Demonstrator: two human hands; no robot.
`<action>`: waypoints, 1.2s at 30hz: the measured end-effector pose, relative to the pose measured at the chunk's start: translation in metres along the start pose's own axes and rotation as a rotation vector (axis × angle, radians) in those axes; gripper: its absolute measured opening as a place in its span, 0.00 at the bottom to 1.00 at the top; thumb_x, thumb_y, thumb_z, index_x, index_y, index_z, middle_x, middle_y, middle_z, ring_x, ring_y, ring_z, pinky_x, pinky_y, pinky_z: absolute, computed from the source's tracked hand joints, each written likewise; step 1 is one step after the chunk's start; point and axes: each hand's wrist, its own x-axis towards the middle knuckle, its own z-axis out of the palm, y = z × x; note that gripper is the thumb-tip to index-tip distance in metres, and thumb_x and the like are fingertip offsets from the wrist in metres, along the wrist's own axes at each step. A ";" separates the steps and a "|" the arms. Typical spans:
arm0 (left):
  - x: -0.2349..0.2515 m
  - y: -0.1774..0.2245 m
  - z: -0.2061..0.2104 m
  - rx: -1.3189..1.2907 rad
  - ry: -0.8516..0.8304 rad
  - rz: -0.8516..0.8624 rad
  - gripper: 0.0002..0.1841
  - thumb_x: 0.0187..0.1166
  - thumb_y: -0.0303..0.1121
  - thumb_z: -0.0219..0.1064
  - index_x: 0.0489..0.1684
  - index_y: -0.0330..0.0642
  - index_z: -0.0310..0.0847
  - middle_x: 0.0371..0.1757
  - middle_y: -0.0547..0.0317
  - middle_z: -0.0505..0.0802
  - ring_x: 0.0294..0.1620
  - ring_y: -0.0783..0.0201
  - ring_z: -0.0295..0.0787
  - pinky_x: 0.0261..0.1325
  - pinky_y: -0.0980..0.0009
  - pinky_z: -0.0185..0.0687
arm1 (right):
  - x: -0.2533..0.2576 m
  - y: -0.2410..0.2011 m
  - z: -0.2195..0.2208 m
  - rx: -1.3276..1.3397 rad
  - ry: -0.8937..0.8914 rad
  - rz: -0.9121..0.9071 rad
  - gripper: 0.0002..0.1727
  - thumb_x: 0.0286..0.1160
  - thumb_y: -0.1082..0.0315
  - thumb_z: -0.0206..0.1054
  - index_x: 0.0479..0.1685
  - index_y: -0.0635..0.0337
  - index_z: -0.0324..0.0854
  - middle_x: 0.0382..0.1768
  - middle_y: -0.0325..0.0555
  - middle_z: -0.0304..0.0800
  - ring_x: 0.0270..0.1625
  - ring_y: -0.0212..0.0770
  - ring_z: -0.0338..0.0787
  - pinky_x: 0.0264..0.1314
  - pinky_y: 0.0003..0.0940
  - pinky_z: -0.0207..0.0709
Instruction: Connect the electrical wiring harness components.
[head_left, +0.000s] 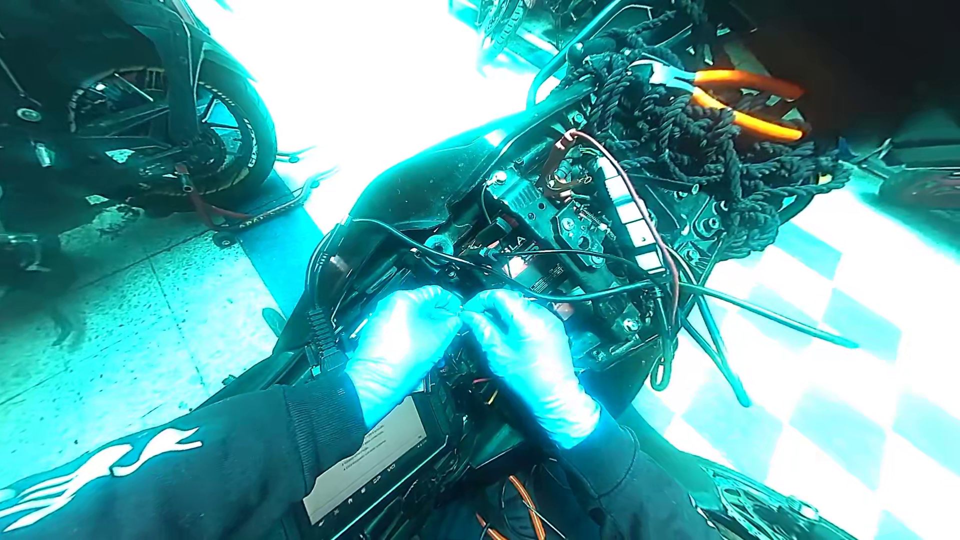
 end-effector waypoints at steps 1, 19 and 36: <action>0.001 0.001 -0.002 0.017 -0.017 -0.001 0.02 0.79 0.31 0.74 0.43 0.48 0.91 0.33 0.62 0.96 0.24 0.67 0.91 0.30 0.68 0.89 | 0.000 0.000 0.000 -0.006 0.002 -0.010 0.07 0.75 0.58 0.72 0.43 0.47 0.92 0.39 0.36 0.94 0.42 0.36 0.93 0.45 0.42 0.87; 0.007 -0.009 -0.003 -0.003 -0.070 0.189 0.06 0.81 0.23 0.68 0.47 0.45 0.85 0.35 0.61 0.92 0.35 0.68 0.89 0.40 0.70 0.85 | 0.001 -0.001 0.002 0.097 0.010 0.034 0.07 0.71 0.62 0.77 0.45 0.49 0.93 0.42 0.37 0.95 0.43 0.37 0.94 0.45 0.44 0.88; 0.010 -0.020 0.002 0.303 0.100 0.398 0.09 0.68 0.35 0.81 0.40 0.60 0.87 0.30 0.75 0.88 0.41 0.69 0.84 0.48 0.61 0.78 | 0.004 -0.002 -0.001 0.160 -0.046 0.103 0.07 0.74 0.58 0.73 0.44 0.46 0.94 0.39 0.33 0.96 0.42 0.33 0.94 0.45 0.44 0.88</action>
